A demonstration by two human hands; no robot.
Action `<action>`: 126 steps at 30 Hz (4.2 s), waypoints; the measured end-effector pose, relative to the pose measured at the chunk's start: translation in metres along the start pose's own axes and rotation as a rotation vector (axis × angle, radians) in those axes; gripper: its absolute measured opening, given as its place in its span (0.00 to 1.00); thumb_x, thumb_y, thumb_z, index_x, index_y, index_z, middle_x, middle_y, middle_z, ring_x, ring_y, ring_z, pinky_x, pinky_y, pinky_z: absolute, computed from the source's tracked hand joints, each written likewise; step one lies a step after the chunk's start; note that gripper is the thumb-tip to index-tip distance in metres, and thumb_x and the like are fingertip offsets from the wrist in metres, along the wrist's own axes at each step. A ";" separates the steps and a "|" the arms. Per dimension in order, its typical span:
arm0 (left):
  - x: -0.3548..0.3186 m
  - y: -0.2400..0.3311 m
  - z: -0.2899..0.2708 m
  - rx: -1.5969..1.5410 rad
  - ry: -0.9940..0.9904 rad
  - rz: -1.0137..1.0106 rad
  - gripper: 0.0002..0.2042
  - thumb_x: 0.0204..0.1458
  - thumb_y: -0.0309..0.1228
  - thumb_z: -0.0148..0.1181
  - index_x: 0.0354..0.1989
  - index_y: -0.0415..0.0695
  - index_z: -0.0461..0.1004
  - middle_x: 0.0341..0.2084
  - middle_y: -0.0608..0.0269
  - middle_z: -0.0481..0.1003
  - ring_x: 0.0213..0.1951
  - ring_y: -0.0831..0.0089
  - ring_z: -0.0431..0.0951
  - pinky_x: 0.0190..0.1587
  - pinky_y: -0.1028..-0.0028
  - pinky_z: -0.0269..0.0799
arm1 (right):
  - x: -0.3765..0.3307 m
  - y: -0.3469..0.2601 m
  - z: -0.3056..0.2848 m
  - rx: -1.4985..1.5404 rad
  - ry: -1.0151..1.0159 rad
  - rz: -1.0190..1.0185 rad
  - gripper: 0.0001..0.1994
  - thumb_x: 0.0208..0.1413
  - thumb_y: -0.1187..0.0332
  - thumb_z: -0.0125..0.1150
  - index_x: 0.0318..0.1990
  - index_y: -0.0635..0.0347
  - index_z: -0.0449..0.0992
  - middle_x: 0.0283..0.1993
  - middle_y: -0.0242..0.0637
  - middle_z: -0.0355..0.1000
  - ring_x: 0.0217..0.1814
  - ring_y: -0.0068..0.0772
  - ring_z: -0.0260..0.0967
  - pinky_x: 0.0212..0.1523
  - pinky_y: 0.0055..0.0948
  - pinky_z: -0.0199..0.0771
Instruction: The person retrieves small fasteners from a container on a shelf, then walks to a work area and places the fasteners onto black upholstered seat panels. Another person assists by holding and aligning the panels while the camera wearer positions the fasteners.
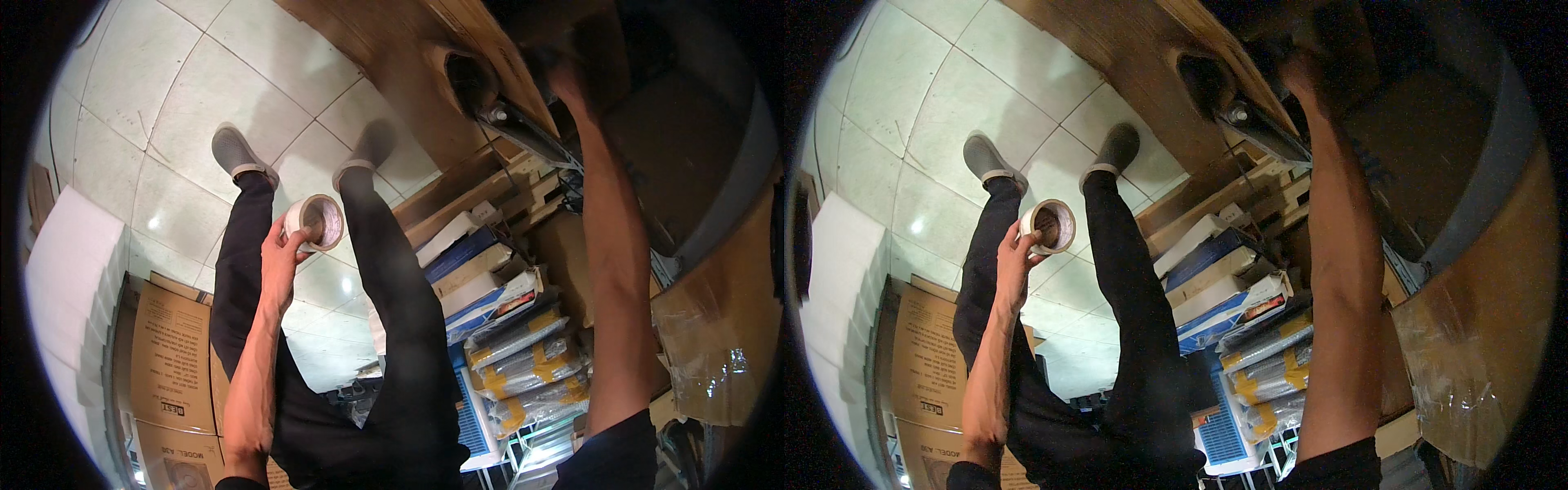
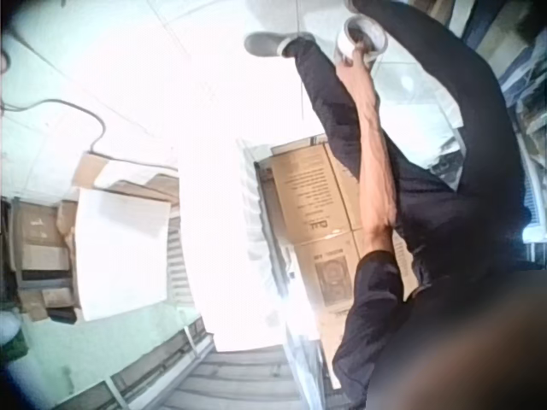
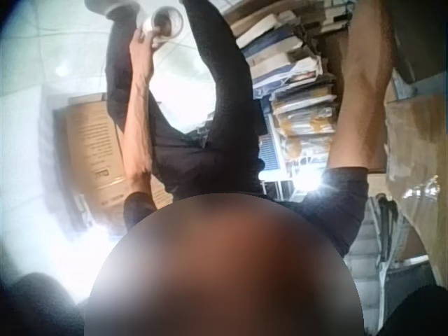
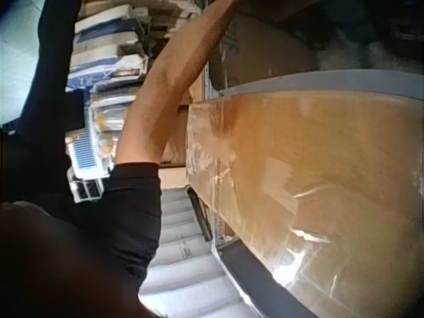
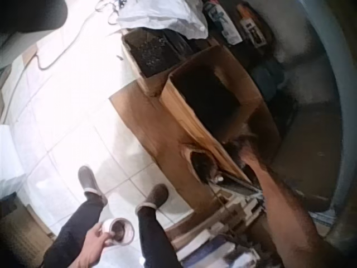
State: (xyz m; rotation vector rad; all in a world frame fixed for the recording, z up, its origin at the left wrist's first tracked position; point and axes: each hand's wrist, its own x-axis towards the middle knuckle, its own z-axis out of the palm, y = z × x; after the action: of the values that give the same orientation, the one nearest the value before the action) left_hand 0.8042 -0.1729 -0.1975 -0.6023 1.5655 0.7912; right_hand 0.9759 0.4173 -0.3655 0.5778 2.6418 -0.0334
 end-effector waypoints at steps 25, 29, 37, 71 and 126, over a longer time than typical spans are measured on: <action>0.003 0.003 0.011 -0.066 0.033 0.003 0.29 0.52 0.37 0.61 0.63 0.41 0.66 0.43 0.62 0.77 0.41 0.78 0.76 0.40 0.79 0.70 | -0.026 -0.039 -0.065 1.544 -0.058 0.849 0.24 0.59 0.58 0.61 0.60 0.59 0.71 0.61 0.39 0.68 0.63 0.35 0.63 0.64 0.35 0.59; 0.002 0.003 0.011 -0.071 0.014 0.012 0.29 0.52 0.37 0.61 0.63 0.41 0.66 0.43 0.62 0.77 0.42 0.77 0.76 0.41 0.78 0.71 | -0.025 -0.046 -0.074 1.013 -0.217 0.835 0.35 0.62 0.46 0.53 0.70 0.56 0.58 0.75 0.45 0.51 0.75 0.48 0.48 0.72 0.51 0.47; 0.000 0.005 0.002 -0.028 -0.007 0.005 0.28 0.54 0.37 0.59 0.64 0.43 0.65 0.48 0.61 0.75 0.46 0.74 0.76 0.45 0.73 0.73 | 0.005 -0.007 -0.040 0.872 -0.286 0.838 0.34 0.57 0.49 0.61 0.66 0.59 0.65 0.65 0.43 0.65 0.66 0.42 0.60 0.64 0.44 0.57; 0.004 0.024 0.017 -0.050 -0.077 0.038 0.26 0.56 0.31 0.58 0.64 0.41 0.64 0.45 0.61 0.76 0.42 0.78 0.77 0.39 0.80 0.73 | -0.028 -0.006 -0.028 0.965 -0.296 0.568 0.17 0.66 0.62 0.51 0.57 0.60 0.71 0.53 0.42 0.72 0.55 0.38 0.69 0.59 0.43 0.66; 0.003 0.063 0.027 -0.387 -0.126 0.046 0.30 0.54 0.29 0.60 0.65 0.34 0.60 0.40 0.66 0.74 0.32 0.85 0.68 0.37 0.84 0.65 | 0.010 -0.004 0.027 0.594 -0.151 0.684 0.21 0.66 0.66 0.50 0.64 0.62 0.64 0.62 0.42 0.67 0.61 0.41 0.67 0.62 0.40 0.67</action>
State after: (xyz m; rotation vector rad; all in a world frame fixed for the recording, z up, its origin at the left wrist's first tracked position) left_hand 0.7730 -0.1124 -0.1923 -0.7805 1.3233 1.1585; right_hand 0.9765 0.4143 -0.3942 1.5675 2.1333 -0.6341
